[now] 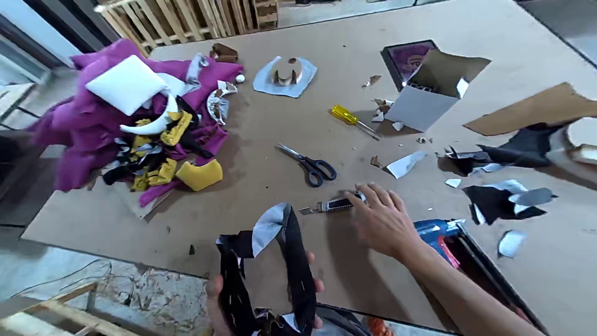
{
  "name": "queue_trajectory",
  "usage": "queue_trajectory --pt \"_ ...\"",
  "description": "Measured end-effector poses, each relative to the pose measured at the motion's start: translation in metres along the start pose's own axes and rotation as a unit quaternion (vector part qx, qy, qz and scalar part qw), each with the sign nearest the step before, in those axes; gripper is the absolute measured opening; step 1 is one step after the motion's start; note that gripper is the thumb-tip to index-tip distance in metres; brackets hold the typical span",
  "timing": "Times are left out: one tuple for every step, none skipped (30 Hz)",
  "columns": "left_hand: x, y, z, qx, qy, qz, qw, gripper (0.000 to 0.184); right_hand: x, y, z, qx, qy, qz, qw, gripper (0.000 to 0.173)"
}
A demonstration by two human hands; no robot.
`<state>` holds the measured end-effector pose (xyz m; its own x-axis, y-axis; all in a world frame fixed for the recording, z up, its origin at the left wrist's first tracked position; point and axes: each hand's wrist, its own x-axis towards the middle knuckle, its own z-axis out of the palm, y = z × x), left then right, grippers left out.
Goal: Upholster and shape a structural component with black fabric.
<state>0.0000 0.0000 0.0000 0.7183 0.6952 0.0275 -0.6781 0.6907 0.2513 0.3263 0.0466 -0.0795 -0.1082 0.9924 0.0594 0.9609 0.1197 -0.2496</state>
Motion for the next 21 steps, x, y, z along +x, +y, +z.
queue_trajectory --pt "-0.012 -0.004 -0.007 -0.009 -0.008 0.013 1.000 0.093 0.006 0.006 0.011 -0.005 -0.009 0.002 1.000 0.056" --pt "-0.025 -0.006 -0.014 -0.006 0.011 0.040 0.999 0.080 0.009 0.011 0.018 -0.009 0.008 0.000 1.000 0.047" --pt "-0.034 -0.010 -0.011 0.025 0.059 0.084 0.994 0.058 0.010 0.013 0.022 -0.019 0.024 -0.006 1.000 0.040" --pt "-0.037 -0.015 -0.004 0.071 0.095 0.122 0.985 0.039 0.010 0.011 0.021 -0.029 0.023 -0.004 0.999 0.034" --pt "-0.038 -0.019 0.003 0.114 0.135 0.141 0.974 0.026 0.010 0.005 0.016 -0.036 0.003 0.012 0.999 0.031" --pt "-0.038 -0.023 0.008 0.163 0.175 0.147 0.960 0.022 0.011 -0.001 0.009 -0.030 -0.026 0.041 0.998 0.028" --pt "-0.036 -0.025 0.012 0.207 0.194 0.145 0.948 0.023 0.012 -0.008 0.001 0.003 -0.064 0.085 0.994 0.027" --pt "-0.034 -0.026 0.014 0.244 0.199 0.139 0.939 0.027 0.013 -0.015 -0.009 0.069 -0.096 0.138 0.983 0.026" --pt "-0.032 -0.025 0.016 0.288 0.192 0.133 0.929 0.030 0.011 -0.022 -0.018 0.182 -0.112 0.193 0.958 0.023" --pt "-0.032 -0.024 0.018 0.339 0.182 0.127 0.914 0.033 0.004 -0.029 -0.025 0.338 -0.116 0.242 0.902 0.024" --pt "-0.032 -0.021 0.020 0.396 0.174 0.120 0.894 0.036 -0.008 -0.041 -0.034 0.504 -0.111 0.276 0.811 0.028" --pt "-0.033 -0.018 0.023 0.454 0.170 0.113 0.867 0.040 -0.024 -0.055 -0.043 0.619 -0.094 0.295 0.722 0.029" --pt "-0.035 -0.015 0.024 0.509 0.174 0.106 0.837 0.043 -0.040 -0.072 -0.051 0.680 -0.071 0.304 0.663 0.027" --pt "-0.036 -0.012 0.025 0.552 0.185 0.102 0.807 0.044 -0.057 -0.088 -0.057 0.708 -0.044 0.306 0.635 0.020" --pt "-0.038 -0.010 0.028 0.587 0.203 0.096 0.778 0.043 -0.072 -0.103 -0.061 0.718 -0.021 0.292 0.631 0.012" --pt "-0.039 -0.006 0.031 0.621 0.219 0.087 0.747 0.042 -0.085 -0.119 -0.065 0.706 -0.001 0.276 0.652 0.019" --pt "-0.041 -0.003 0.034 0.654 0.231 0.080 0.716 0.042 -0.092 -0.138 -0.068 0.674 0.022 0.269 0.687 0.035" --pt "-0.043 0.001 0.035 0.677 0.233 0.076 0.694 0.042 -0.095 -0.157 -0.070 0.629 0.049 0.270 0.727 0.051" --pt "-0.044 0.004 0.036 0.691 0.230 0.073 0.682 0.044 -0.095 -0.173 -0.067 0.579 0.076 0.274 0.764 0.060" --pt "-0.045 0.008 0.035 0.695 0.225 0.074 0.679 0.045 -0.093 -0.184 -0.062 0.537 0.095 0.281 0.790 0.059" --pt "-0.045 0.013 0.035 0.692 0.219 0.076 0.684 0.045 -0.090 -0.192 -0.056 0.513 0.107 0.288 0.802 0.052"
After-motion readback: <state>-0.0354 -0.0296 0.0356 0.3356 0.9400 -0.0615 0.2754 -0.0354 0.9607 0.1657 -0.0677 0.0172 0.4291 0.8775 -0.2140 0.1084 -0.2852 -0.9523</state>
